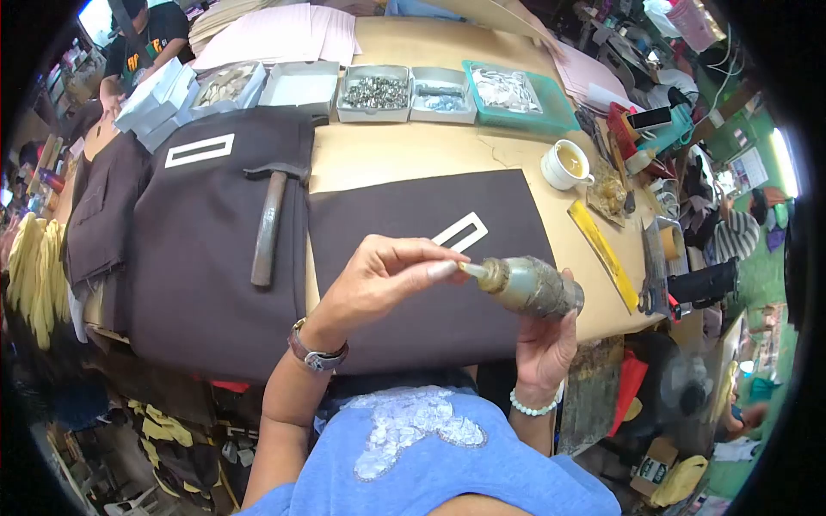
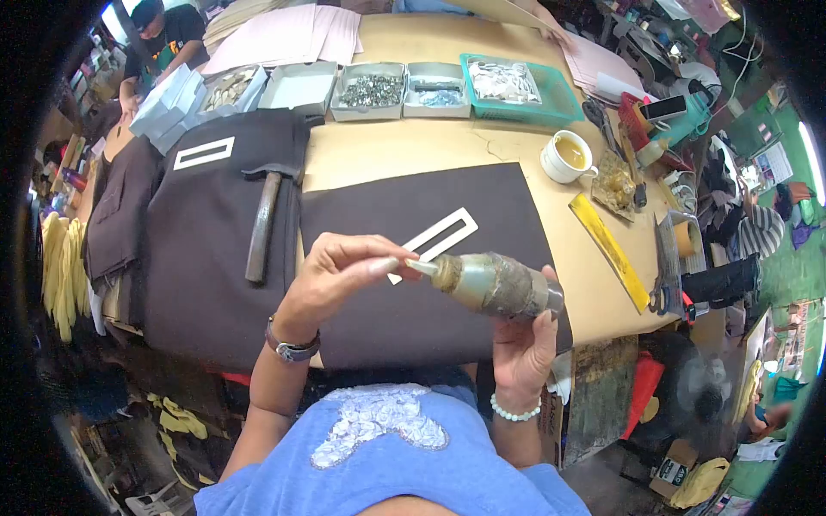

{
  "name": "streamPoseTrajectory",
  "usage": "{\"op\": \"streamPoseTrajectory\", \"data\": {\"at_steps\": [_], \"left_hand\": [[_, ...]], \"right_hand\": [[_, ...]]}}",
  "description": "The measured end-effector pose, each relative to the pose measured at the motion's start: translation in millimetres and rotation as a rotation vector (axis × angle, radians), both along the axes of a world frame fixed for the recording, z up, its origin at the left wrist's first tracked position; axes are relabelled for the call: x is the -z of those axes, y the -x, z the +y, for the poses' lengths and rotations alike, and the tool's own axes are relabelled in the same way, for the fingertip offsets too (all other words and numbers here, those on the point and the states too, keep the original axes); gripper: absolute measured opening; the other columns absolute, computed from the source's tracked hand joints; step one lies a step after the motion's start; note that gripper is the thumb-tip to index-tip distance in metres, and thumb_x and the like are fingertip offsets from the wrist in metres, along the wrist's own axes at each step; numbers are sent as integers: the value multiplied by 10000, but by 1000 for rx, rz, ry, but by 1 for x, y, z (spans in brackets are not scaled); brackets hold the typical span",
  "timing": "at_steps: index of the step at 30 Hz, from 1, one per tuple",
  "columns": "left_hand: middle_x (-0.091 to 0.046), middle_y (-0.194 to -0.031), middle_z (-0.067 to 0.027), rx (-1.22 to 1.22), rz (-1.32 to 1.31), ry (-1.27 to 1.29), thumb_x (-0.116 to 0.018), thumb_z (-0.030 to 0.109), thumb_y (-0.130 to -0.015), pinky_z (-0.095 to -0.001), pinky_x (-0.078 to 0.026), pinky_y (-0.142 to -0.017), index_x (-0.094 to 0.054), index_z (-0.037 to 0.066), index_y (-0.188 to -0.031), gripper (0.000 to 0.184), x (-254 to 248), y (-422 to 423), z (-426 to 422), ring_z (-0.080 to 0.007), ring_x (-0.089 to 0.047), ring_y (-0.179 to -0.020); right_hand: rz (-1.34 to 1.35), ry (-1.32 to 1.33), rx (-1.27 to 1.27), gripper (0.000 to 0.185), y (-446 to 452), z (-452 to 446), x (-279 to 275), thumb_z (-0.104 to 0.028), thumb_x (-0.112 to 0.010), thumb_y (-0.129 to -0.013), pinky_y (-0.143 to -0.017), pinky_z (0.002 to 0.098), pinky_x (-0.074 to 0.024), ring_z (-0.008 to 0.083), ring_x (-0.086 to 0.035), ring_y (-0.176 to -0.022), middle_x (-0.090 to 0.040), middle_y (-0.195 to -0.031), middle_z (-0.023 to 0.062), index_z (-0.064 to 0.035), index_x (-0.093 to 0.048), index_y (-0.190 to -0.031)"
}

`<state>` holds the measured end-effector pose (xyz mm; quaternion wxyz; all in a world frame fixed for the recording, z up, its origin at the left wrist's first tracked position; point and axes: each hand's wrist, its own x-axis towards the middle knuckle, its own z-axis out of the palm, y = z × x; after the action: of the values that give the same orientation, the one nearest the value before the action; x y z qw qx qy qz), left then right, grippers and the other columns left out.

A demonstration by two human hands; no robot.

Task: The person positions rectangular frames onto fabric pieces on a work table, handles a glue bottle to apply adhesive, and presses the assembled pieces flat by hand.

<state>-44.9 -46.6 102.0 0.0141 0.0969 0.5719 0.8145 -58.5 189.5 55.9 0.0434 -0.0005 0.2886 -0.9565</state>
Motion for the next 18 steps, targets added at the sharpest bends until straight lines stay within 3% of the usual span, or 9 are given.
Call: {"op": "streamPoseTrajectory", "data": {"at_steps": [6,10,15,18], "left_hand": [[-672,-829,-52,75,35,338,-614,94,-867,-250,-477,-713,-680,-14,-970,163,-15,1,-19,-93,-596,-791],[-680,-816,-94,-19,172,441,-631,76,-834,-257,-479,-644,-683,-11,-938,144,-8,3,-14,-145,-635,-732],[-677,-765,-106,-209,208,811,-613,33,-803,-261,-482,-593,-676,-11,-904,127,-7,3,-6,-173,-641,-635],[-668,-729,-113,-294,125,795,-592,39,-792,-267,-484,-577,-674,-16,-866,123,19,8,-1,-174,-640,-620]], "right_hand": [[77,-78,-33,656,-1,0,-1,-175,-642,-834,-921,395,-516,275,-526,-1151,-470,-1291,206,-51,-297,-1378],[92,-111,-38,680,1,5,-4,-168,-656,-822,-913,384,-517,272,-531,-1143,-468,-1291,217,-46,-287,-1380],[267,-471,163,738,-4,3,-12,-180,-724,-770,-932,400,-486,281,-541,-1116,-473,-1269,219,-45,-290,-1351],[526,-740,258,750,-12,-7,-11,-154,-771,-722,-947,428,-468,312,-536,-1110,-479,-1243,217,-48,-313,-1307]]}}
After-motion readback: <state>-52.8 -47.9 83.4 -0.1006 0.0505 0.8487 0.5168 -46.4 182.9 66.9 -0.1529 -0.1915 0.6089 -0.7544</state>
